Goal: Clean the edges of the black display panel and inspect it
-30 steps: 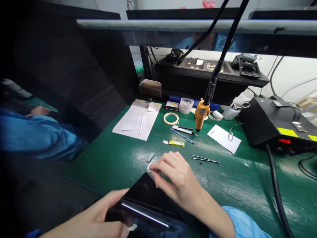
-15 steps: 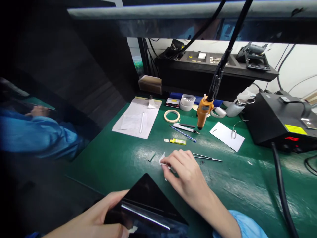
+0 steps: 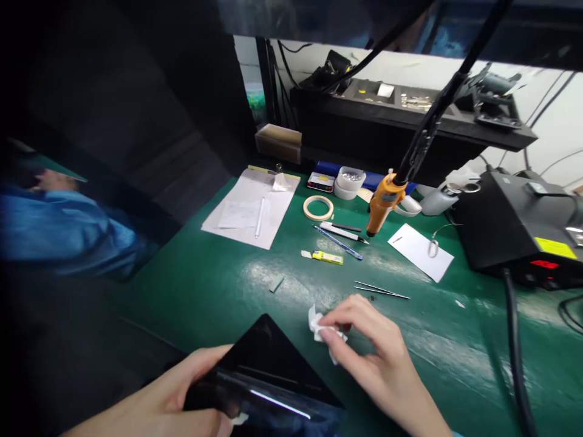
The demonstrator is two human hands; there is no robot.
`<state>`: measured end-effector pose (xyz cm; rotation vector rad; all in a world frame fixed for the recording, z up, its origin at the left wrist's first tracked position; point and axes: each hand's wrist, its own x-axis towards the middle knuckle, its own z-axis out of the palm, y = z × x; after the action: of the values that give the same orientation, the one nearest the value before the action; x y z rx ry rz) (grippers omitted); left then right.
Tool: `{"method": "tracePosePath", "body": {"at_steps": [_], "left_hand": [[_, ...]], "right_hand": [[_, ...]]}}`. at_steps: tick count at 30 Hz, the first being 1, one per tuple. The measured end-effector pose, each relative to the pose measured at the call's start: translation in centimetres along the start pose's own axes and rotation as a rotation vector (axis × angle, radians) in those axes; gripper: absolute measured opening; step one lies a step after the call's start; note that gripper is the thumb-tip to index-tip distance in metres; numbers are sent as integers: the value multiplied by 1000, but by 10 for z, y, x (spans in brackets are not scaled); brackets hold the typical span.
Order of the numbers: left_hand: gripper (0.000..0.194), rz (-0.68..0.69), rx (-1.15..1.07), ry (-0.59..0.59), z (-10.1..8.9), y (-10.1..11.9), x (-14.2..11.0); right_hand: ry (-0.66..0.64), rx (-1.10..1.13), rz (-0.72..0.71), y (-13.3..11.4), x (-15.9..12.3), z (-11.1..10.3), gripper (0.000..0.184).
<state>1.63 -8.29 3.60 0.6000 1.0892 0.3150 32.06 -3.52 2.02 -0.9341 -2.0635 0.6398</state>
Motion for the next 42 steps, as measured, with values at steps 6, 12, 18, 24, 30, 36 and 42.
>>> {"method": "tracePosePath", "body": {"at_steps": [6,12,18,24,30,36,42], "left_hand": [[58,75,77,-75,4,15,-3],[48,153,61,-124,8,16,-1],[39,163,97,-111,11,13,-3],[37,156,45,-112,7,9,-1],[35,174,64,-125,5,8,0],[54,129,36,-209,3,4,-2],[73,204,54,-135,-6,-7,14]], "right_hand": [[-200,100,-56,-22,20,16,15],[-183,51,-89,-22,31,30,8],[-176,-33,-127,-31,28,21,9],[-272,-155,-169,-38,21,-6,15],[-166,-77,-194,-37,38,23,14],[85,-162,-115,-7,35,23,5],[48,-218,152,23,-7,-16,43]]}}
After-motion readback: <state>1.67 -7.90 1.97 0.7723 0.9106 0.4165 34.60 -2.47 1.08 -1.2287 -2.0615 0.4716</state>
